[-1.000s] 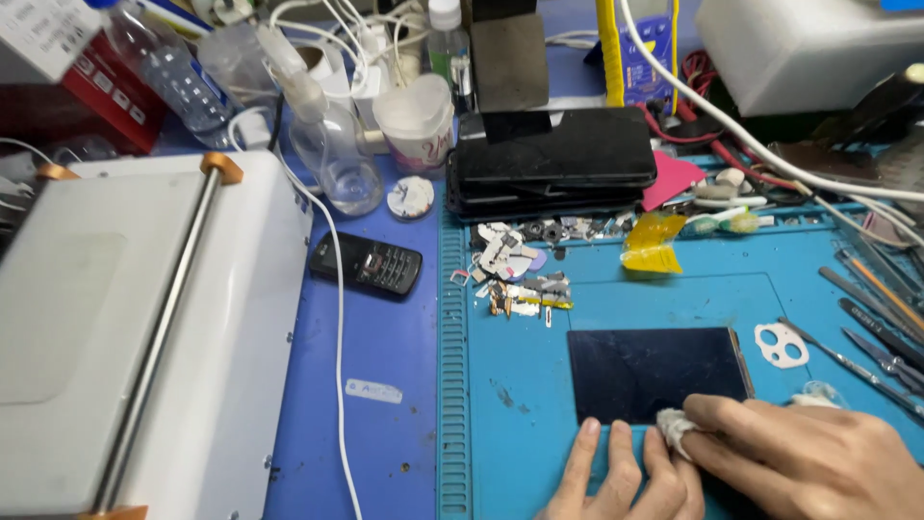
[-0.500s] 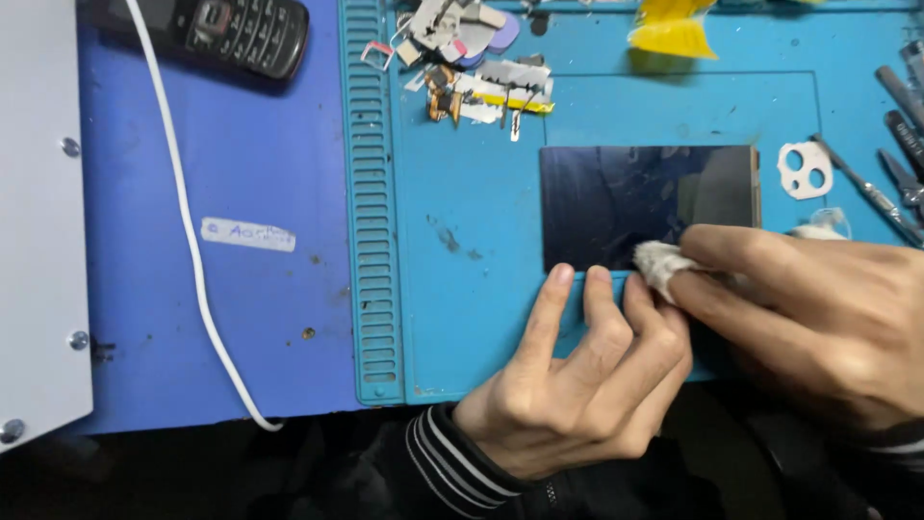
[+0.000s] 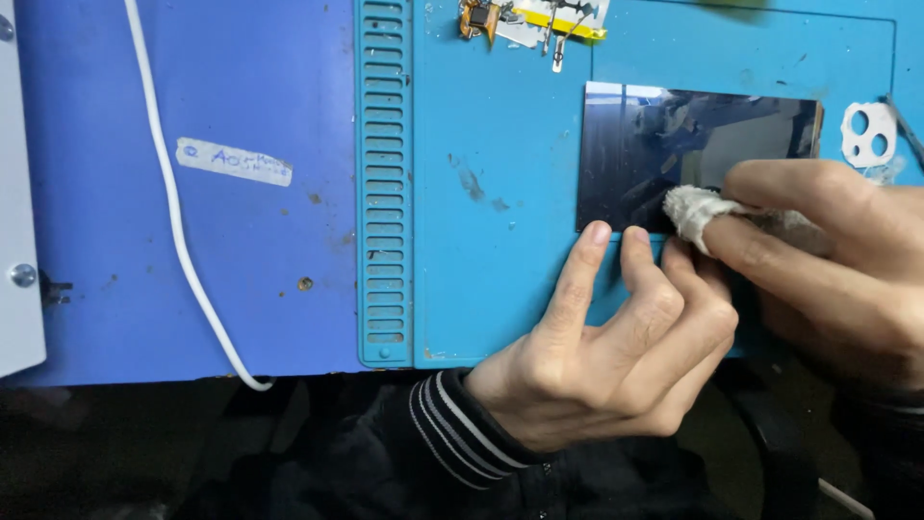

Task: Cleaning a mobile phone screen panel with a cloth on a repair workbench.

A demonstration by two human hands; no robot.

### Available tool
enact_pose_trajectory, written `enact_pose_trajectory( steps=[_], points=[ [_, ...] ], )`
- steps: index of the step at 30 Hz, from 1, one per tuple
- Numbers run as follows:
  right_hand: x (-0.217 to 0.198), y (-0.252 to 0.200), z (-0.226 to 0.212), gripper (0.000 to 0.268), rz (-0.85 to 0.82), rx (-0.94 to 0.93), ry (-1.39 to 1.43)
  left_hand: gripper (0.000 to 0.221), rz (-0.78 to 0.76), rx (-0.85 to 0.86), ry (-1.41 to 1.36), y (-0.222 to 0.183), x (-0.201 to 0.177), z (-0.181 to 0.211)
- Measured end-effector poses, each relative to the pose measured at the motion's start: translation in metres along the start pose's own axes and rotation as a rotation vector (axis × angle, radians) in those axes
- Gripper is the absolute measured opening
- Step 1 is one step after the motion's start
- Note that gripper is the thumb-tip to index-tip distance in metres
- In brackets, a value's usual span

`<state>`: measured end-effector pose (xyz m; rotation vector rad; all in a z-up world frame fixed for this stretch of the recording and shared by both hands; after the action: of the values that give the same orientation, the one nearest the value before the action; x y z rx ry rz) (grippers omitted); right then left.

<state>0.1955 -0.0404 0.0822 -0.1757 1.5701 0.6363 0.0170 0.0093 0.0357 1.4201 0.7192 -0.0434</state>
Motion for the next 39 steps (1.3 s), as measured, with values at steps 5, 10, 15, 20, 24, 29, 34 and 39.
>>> enact_pose_trajectory(
  steps=[5, 10, 15, 20, 24, 29, 34, 39],
  points=[
    [0.007, -0.025, -0.007, 0.034, 0.046, 0.388, 0.083, 0.005, 0.022, -0.021, -0.005, -0.001, 0.002, -0.001],
    [0.005, -0.014, -0.01, 0.031, 0.018, 0.157, 0.084, 0.008, 0.003, -0.018, -0.015, -0.001, 0.001, 0.0],
    [0.008, -0.004, -0.01, 0.021, 0.106, 0.228, 0.06, 0.009, 0.014, -0.031, -0.013, -0.001, 0.0, -0.001],
    [0.009, -0.019, -0.01, 0.045, 0.021, 0.405, 0.136, 0.004, 0.017, -0.035, -0.004, -0.004, 0.002, -0.002],
    [0.009, -0.012, -0.011, 0.041, 0.039, 0.39, 0.165, 0.01, 0.011, -0.029, 0.017, -0.002, 0.0, -0.002],
    [0.017, -0.014, -0.002, 0.039, -0.064, 0.431, 0.216, 0.007, 0.016, -0.054, -0.012, -0.004, 0.001, -0.001],
    [0.018, -0.02, 0.003, 0.051, -0.124, 0.386, 0.251, 0.006, 0.021, -0.081, -0.029, -0.005, 0.004, -0.001],
    [0.013, -0.023, -0.006, 0.051, -0.025, 0.442, 0.192, 0.007, 0.031, -0.081, -0.024, -0.005, 0.003, 0.001]
  ],
)
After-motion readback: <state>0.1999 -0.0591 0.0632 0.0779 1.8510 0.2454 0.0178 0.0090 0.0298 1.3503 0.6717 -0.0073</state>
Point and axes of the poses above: each hand's wrist, its own y-axis towards the middle knuckle, its own x-axis out of the palm, z = x × y, the point moved 3 cm from there along y, towards the middle knuckle, and after that the axes turned 15 degrees about z, right-handed, at the moved point
